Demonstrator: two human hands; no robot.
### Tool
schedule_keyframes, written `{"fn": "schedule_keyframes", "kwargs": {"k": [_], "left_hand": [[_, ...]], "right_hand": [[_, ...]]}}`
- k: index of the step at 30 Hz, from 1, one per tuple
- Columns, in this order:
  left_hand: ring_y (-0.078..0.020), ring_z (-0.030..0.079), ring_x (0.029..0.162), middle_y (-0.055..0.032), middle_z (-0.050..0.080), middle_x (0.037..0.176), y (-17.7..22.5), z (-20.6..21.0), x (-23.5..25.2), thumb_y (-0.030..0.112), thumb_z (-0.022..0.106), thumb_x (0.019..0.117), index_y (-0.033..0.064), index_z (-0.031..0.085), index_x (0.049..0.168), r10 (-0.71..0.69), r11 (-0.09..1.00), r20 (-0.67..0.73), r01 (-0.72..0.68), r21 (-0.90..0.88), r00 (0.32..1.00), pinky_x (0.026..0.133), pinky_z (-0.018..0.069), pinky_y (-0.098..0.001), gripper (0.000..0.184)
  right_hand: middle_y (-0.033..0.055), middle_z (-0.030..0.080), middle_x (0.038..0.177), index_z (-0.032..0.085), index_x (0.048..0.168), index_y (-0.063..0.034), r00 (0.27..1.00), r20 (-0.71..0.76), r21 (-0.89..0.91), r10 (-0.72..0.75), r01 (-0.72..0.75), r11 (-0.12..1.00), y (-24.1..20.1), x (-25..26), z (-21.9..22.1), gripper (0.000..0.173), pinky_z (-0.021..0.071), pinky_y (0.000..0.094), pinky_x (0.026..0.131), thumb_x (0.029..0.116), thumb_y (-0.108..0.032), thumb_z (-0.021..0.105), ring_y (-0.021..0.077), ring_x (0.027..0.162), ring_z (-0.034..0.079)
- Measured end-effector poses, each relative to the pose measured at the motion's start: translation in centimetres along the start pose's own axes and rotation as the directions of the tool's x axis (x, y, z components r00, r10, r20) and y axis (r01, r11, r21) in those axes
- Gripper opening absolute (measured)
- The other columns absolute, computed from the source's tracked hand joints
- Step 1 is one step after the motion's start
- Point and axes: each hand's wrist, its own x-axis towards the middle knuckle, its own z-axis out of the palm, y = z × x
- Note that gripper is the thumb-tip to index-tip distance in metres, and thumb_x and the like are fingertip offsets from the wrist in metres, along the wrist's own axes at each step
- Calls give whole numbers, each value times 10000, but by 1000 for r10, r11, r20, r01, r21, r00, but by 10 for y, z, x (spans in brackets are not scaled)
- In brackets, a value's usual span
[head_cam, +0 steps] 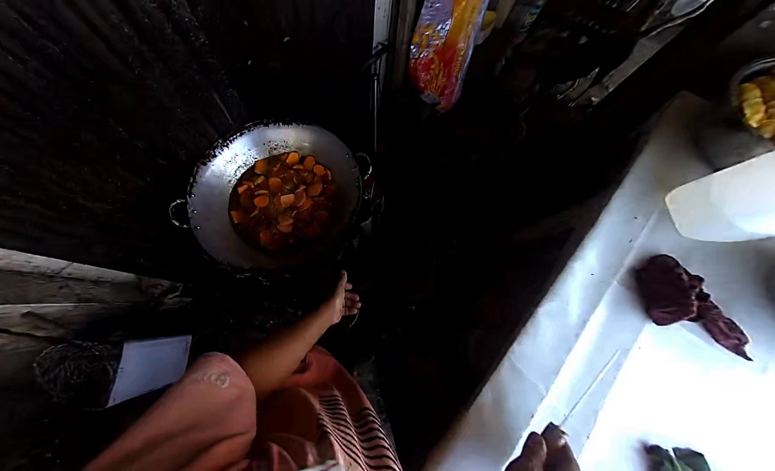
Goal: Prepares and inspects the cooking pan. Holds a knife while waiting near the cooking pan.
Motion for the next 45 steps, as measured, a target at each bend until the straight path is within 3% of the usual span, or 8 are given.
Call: {"fn": "schedule_keyframes", "kwargs": {"k": [4,12,19,24,30,33,38,45], "left_hand": [[-315,695,836,-227,672,1092,16,-7,34,738,182,1018,42,427,1480,-27,985,-49,18,-173,998,732,588,-456,870],[-297,698,812,-201,683,1052,24,-18,57,719,229,1029,47,451,1460,-85,961,-48,69,-268,995,714,592,-441,829],[-279,692,790,-180,689,1027,28,-26,48,670,299,1049,58,530,1411,-112,977,-57,100,-188,992,702,590,-426,747],[-281,652,775,-189,674,1059,0,-31,52,648,338,1052,92,507,1454,-122,990,-9,121,-66,992,676,547,-427,706],[-260,671,834,-175,665,1130,-25,-50,42,594,451,1046,128,515,1464,-109,991,54,104,86,993,721,565,-420,629],[-281,674,864,-193,661,1155,-24,-53,34,534,484,1057,97,565,1423,-107,986,55,99,132,993,750,571,-440,576],[-286,689,891,-193,675,1151,-40,-54,34,525,538,1035,63,602,1374,-127,982,60,117,148,990,779,581,-463,577],[-256,684,883,-176,684,1127,-44,-56,40,467,568,1037,40,634,1319,-109,987,73,99,125,991,791,579,-435,516]], "right_hand": [[70,642,901,391,1455,27,951,251,332,180,-260,907,-89,17,37,462,555,281,517,1078,-236,440,102,610,630],[74,629,822,519,1431,-30,690,710,350,142,-520,779,-190,8,149,403,505,267,464,1080,-222,464,129,543,566],[137,645,1122,316,1582,-45,545,824,470,-153,-507,722,-253,17,222,617,567,305,594,983,-104,453,183,735,650],[135,639,1095,332,1557,-30,548,835,395,-37,-551,735,-284,20,304,526,572,316,607,1046,-72,451,182,734,653],[135,584,886,428,1422,4,617,742,258,263,-624,737,-273,32,414,394,527,320,529,1044,-72,505,184,614,593],[120,572,804,510,1268,11,549,728,101,411,-679,727,-253,36,455,256,525,331,517,1063,-143,500,187,589,585],[119,628,785,609,1138,-10,429,703,-210,567,-636,743,-205,35,501,468,523,373,529,1047,-465,548,207,600,606],[163,623,972,574,1275,-14,190,818,-380,543,-530,758,-162,11,533,331,528,398,627,1076,-273,518,235,742,606]]}}
